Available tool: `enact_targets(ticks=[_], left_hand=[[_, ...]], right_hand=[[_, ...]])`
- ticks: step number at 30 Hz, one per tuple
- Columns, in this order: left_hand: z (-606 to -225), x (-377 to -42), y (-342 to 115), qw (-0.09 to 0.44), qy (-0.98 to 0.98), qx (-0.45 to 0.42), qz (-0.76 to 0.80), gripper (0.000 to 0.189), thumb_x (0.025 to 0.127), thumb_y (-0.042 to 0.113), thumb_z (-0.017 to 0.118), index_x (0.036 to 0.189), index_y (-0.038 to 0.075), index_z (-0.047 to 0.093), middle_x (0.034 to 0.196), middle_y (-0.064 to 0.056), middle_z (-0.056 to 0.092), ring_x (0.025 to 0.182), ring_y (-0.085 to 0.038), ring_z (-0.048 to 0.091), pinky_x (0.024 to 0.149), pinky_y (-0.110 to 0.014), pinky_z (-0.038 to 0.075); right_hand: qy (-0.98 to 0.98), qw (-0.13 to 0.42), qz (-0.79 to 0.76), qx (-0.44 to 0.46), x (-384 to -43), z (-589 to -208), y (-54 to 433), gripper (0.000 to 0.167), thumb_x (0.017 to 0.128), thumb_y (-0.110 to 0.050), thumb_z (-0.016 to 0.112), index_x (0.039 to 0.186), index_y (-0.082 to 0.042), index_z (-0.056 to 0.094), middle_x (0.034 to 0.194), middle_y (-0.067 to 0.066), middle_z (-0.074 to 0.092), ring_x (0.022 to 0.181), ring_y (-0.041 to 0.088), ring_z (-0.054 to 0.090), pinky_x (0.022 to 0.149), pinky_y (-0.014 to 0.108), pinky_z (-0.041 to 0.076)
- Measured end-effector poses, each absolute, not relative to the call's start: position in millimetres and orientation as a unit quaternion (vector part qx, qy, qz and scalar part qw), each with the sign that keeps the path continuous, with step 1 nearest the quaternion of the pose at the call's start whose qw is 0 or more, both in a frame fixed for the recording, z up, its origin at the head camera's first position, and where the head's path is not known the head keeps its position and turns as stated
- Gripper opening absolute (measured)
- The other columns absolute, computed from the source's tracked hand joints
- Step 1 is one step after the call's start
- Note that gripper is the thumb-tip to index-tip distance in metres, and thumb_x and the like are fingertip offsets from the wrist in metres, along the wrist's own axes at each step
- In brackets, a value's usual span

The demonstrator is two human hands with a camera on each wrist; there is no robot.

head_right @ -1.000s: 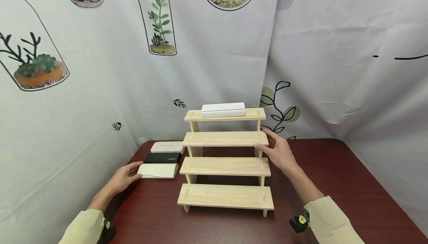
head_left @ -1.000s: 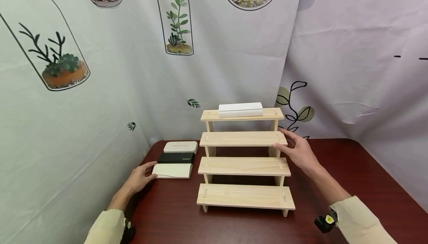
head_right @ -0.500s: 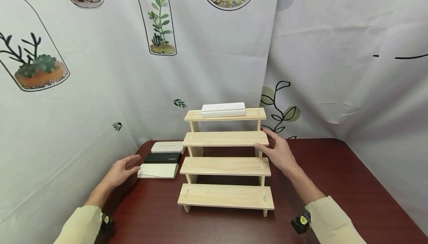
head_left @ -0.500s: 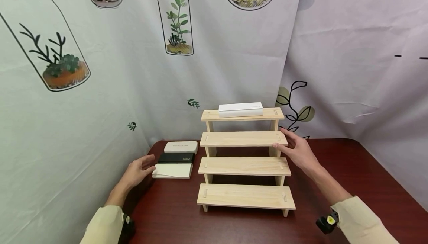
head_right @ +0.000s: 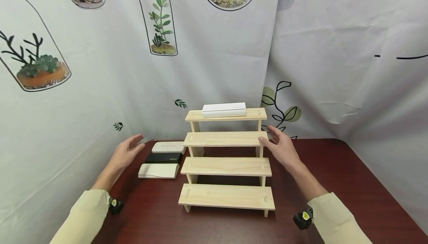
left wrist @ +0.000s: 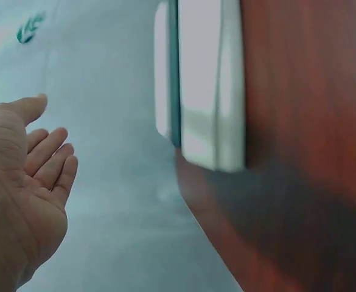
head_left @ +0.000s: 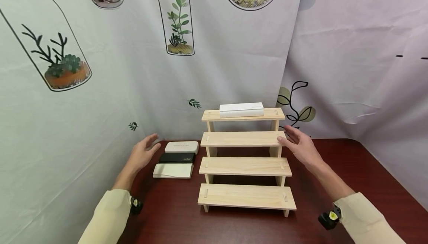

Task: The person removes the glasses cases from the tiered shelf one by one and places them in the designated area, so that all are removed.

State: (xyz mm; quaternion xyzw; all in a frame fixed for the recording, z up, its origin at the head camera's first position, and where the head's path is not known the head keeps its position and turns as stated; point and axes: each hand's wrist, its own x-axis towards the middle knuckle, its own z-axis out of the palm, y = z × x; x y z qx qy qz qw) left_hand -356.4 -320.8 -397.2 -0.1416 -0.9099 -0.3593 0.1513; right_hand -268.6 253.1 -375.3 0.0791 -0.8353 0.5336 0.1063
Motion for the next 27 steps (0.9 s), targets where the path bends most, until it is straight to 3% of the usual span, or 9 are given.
enact_targets(ticks=[12,27], left_hand=[[-348.7,-369.7,-236.8,0.162,-0.88,-0.194,-0.402,0.071,0.111,0.042,0.058,0.167,0.007,0.032,0.169,-0.013,0.037,0.153,-0.042,0.036,0.122,-0.06,0.032],[-312.4,-380.9,-156.4,0.146,-0.856,-0.267,-0.418,0.082,0.107,0.04,0.067,0.17,0.01,0.024,0.174,-0.008,0.028,0.159,-0.027,0.027,0.127,-0.053,0.026]], right_hand=[[-0.828,0.121,0.544,0.069,-283.2,-360.0,258.9,0.091,0.106,-0.041,0.068,0.17,-0.003,0.016,0.173,0.022,0.021,0.159,0.041,0.023,0.123,0.058,0.028],[-0.806,0.138,0.569,0.091,-299.6,-345.2,254.5,0.089,0.106,-0.034,0.069,0.169,-0.001,0.016,0.174,0.017,0.019,0.16,0.036,0.021,0.126,0.054,0.025]])
